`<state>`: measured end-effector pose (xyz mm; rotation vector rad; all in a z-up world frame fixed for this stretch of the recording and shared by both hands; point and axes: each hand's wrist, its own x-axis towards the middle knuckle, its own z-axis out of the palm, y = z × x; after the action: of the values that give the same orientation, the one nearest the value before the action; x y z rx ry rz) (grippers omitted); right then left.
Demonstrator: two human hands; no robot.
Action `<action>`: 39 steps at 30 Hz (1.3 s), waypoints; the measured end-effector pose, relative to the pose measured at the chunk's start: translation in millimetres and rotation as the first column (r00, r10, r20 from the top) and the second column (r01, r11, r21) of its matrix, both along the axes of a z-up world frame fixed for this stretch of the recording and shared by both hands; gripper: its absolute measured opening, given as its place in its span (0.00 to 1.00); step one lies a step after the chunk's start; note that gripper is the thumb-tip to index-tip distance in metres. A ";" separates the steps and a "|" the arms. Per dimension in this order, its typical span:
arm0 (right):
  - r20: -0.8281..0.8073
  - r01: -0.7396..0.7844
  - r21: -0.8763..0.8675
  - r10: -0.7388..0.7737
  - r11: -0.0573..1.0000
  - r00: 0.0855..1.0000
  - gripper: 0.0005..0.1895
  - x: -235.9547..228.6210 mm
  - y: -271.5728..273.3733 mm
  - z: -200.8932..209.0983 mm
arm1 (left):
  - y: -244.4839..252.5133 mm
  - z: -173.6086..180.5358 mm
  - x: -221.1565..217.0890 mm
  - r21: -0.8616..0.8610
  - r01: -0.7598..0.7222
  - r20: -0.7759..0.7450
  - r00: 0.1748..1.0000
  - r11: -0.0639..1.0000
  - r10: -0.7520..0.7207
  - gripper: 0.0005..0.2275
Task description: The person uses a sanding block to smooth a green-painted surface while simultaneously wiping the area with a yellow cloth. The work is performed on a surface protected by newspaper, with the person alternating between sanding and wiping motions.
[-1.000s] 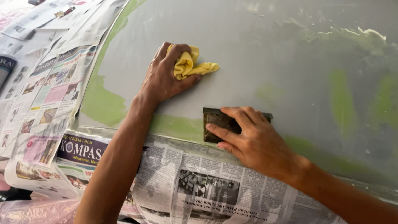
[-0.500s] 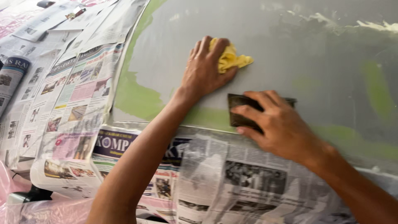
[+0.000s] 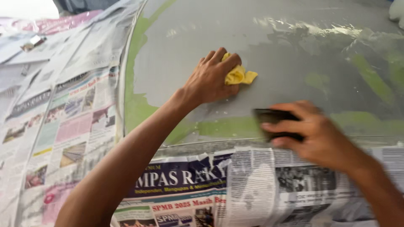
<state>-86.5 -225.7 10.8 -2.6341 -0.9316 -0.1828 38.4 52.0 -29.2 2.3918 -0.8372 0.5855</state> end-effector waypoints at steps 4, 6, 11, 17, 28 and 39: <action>0.105 0.086 -0.061 -0.079 0.994 0.991 0.13 3.0 14.0 -5.0 | 1.0 -8.6 -4.2 -0.072 0.067 0.111 0.992 0.995 -0.058 0.28; 0.081 -0.004 -0.019 0.006 1.000 0.997 0.16 12.0 38.2 -15.5 | 7.2 -4.0 -1.6 -0.080 0.085 0.076 0.994 0.993 -0.079 0.26; 0.060 -0.044 -0.024 0.045 0.999 0.997 0.16 7.2 13.5 -6.1 | 30.7 0.5 -14.0 -0.130 0.116 -0.029 0.992 0.985 -0.121 0.27; 0.135 0.003 -0.131 0.015 0.991 0.991 0.17 16.2 10.5 -14.3 | 25.1 -1.6 -25.2 -0.115 0.087 0.063 0.995 0.989 -0.080 0.26; -0.018 -0.209 -0.088 0.208 0.974 0.978 0.21 44.8 -7.9 -10.2 | 27.1 10.4 -31.7 -0.114 0.104 -0.002 0.994 0.988 -0.105 0.26; 0.015 -0.066 -0.117 0.068 0.991 0.998 0.22 45.4 -24.9 -2.2 | 38.5 12.6 -26.5 -0.041 0.197 0.006 0.980 0.979 -0.197 0.24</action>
<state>-41.1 -250.6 8.6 -2.7057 -1.0659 -0.1415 11.8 90.5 -16.6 2.2378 -1.0389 0.5209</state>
